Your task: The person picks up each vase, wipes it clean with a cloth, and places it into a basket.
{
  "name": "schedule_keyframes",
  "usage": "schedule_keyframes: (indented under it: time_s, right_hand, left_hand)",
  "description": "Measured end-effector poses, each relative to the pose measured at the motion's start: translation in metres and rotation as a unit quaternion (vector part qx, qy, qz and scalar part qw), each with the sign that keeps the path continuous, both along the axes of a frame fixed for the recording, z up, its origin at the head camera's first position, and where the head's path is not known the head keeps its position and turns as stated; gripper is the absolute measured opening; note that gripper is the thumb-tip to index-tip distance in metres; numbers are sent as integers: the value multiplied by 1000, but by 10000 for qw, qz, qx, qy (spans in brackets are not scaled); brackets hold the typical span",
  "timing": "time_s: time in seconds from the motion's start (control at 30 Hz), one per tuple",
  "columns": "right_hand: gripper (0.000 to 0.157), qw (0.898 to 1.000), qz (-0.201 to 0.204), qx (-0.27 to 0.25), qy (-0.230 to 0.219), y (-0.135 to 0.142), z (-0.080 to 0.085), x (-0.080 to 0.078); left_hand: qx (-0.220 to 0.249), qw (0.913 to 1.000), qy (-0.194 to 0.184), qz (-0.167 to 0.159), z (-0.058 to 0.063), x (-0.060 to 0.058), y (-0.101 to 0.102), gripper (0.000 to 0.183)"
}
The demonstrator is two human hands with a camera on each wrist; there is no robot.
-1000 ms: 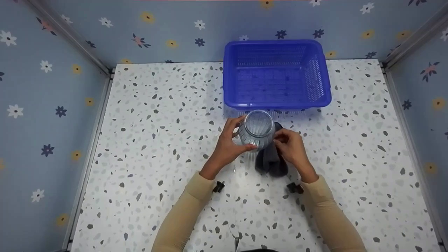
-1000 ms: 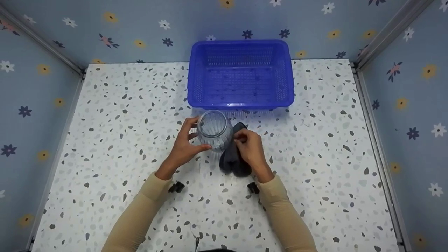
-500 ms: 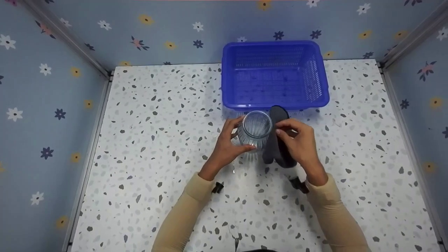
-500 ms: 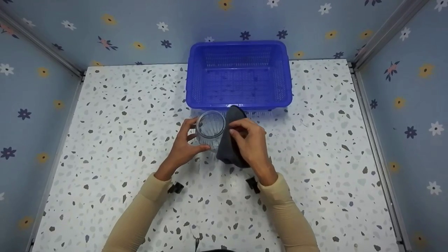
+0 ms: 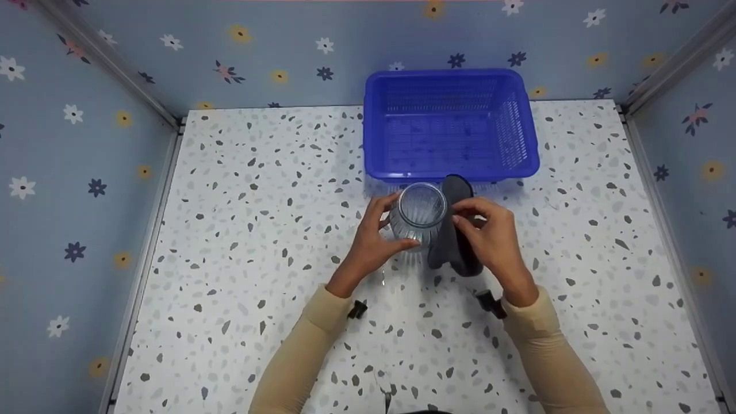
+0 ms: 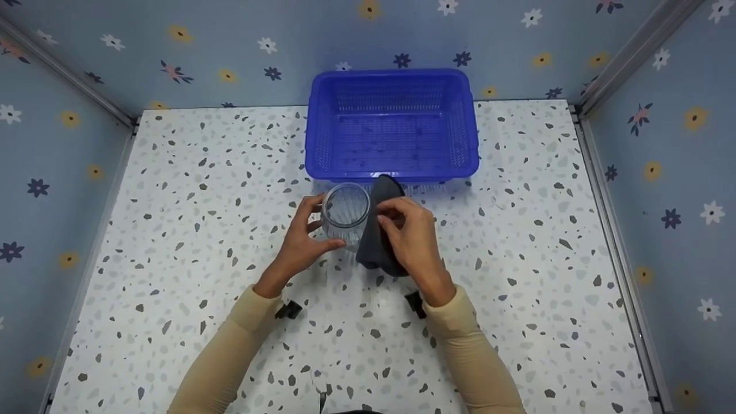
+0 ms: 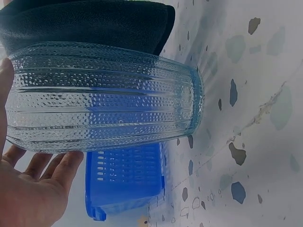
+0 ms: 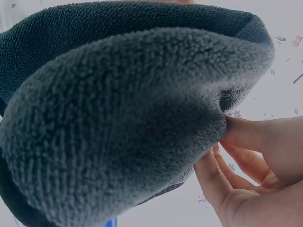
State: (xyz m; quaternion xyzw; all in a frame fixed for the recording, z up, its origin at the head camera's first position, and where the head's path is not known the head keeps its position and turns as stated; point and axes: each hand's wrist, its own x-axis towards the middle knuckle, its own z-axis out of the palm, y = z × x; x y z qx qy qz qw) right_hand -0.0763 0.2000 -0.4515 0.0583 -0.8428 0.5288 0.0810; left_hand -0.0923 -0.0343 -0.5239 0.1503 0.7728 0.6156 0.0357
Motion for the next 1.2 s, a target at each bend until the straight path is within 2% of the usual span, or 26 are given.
schedule_keyframes:
  time_s: [0.33,0.7,0.87,1.07,1.2]
  right_hand:
    - [13,9989,-71,53,-464,6,-19,-3]
    - [13,9957,152,392,-829,7,-67,-12]
    - [14,9933,281,585,-956,5,-83,-16]
    - [12,9927,318,749,-895,4,-91,-18]
    - [13,9939,219,530,-943,4,-89,-16]
  left_hand:
    - [68,10000,-27,34,2,1,1,96]
    - [87,9999,-61,66,-1,0,2,96]
    - [115,9999,-61,67,0,1,2,96]
    - [36,10000,-6,72,-1,1,2,96]
    - [24,10000,-28,75,-1,0,2,97]
